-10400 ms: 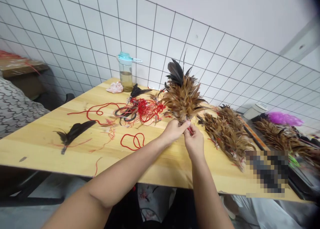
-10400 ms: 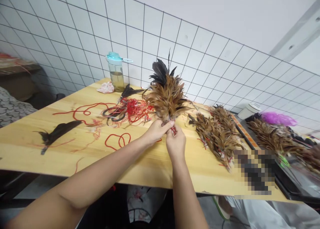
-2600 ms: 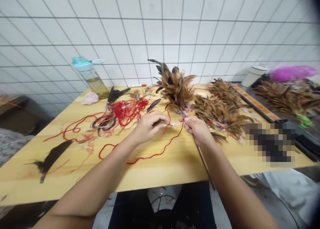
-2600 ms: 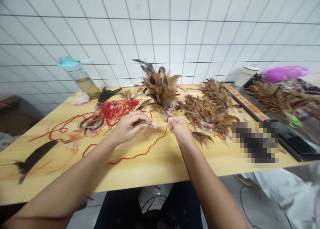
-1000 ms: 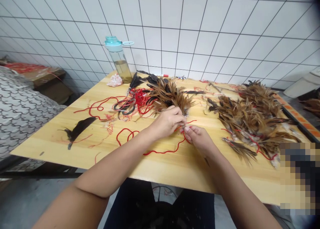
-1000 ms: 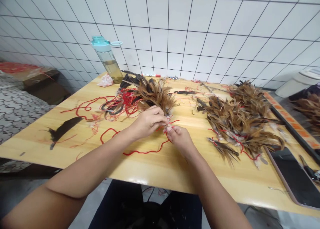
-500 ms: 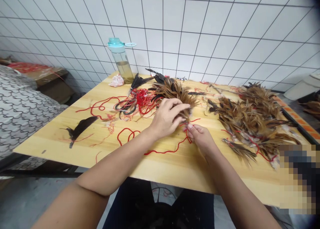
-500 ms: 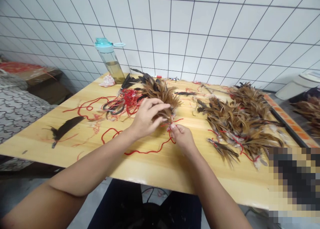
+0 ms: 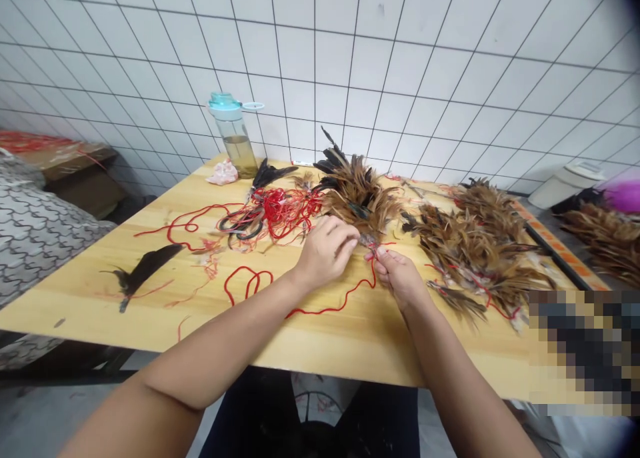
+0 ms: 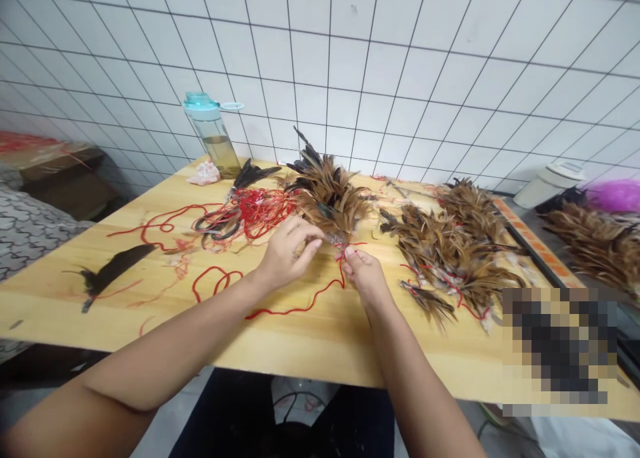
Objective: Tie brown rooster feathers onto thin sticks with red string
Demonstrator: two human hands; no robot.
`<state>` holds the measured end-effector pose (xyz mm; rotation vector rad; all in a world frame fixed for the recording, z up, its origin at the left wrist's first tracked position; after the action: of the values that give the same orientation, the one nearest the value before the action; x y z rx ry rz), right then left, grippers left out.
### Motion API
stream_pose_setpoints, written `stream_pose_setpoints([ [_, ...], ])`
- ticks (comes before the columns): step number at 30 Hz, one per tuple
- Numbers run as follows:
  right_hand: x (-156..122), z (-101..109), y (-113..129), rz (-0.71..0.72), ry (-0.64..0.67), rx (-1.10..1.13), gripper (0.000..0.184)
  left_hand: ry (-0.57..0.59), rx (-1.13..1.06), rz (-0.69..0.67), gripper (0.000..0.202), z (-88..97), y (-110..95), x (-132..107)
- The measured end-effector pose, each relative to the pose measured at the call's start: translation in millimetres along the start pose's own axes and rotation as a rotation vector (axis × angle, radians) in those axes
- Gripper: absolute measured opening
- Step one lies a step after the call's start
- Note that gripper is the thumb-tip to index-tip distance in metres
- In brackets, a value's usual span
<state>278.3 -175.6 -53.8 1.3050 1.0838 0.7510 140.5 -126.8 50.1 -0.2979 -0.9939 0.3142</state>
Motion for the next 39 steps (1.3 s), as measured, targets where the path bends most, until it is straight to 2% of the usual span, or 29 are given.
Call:
stream_pose_setpoints([
  [2, -1, 2, 9, 0.041, -0.041, -0.010, 0.048, 0.036, 0.003, -0.040, 0.013, -4.8, -3, -2],
  [4, -1, 3, 20, 0.082, -0.072, -0.007, 0.047, 0.033, -0.030, -0.017, 0.014, -6.0, 1, -2],
  [8, 2, 1, 42, 0.117, -0.085, 0.054, 0.047, 0.024, -0.204, 0.187, 0.012, -11.1, 27, -4],
  [10, 4, -4, 50, 0.129, -0.064, 0.092, 0.047, 0.086, -0.376, 0.329, 0.015, -24.8, 40, -8],
  [12, 5, -11, 53, 0.139, -0.037, 0.121, 0.046, 0.171, -0.643, 0.450, 0.026, -44.6, 44, -15],
  [15, 6, -22, 49, 0.139, 0.004, 0.140, 0.044, 0.273, -1.041, 0.550, 0.042, -69.2, 34, -25],
  [17, 7, -25, 43, 0.126, 0.014, 0.131, 0.044, 0.323, -1.141, 0.624, 0.043, -78.1, 29, -31],
  [19, 7, -23, 39, 0.119, 0.000, 0.111, 0.040, 0.370, -1.084, 0.701, 0.037, -80.6, 29, -36],
  [21, 6, -16, 39, 0.122, -0.032, 0.091, 0.039, 0.398, -0.947, 0.720, 0.032, -75.6, 32, -36],
  [25, 3, -3, 40, 0.116, -0.090, 0.032, 0.040, 0.326, -0.695, 0.600, 0.030, -52.7, 38, -22],
  [29, 2, 1, 38, 0.153, -0.155, -0.079, 0.043, 0.228, -0.543, 0.513, 0.025, -35.5, 40, -12],
  [33, 2, 0, 39, 0.232, -0.227, -0.235, 0.044, 0.192, -0.486, 0.439, 0.022, -27.0, 31, -7],
  [39, 0, -3, 49, 0.273, -0.246, -0.503, 0.036, 0.149, -0.431, 0.344, 0.021, -13.9, 24, -1],
])
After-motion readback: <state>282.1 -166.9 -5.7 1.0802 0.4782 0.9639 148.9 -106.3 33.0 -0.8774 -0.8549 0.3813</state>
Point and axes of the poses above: each hand's wrist, its own x-axis towards the middle knuckle, its own z-axis out of the back of the hand, y = z × x, the point moved 9 cm from there along x, towards the middle knuckle, and after that the axes turned 3 degrees about -x, right-handed, at the moved point
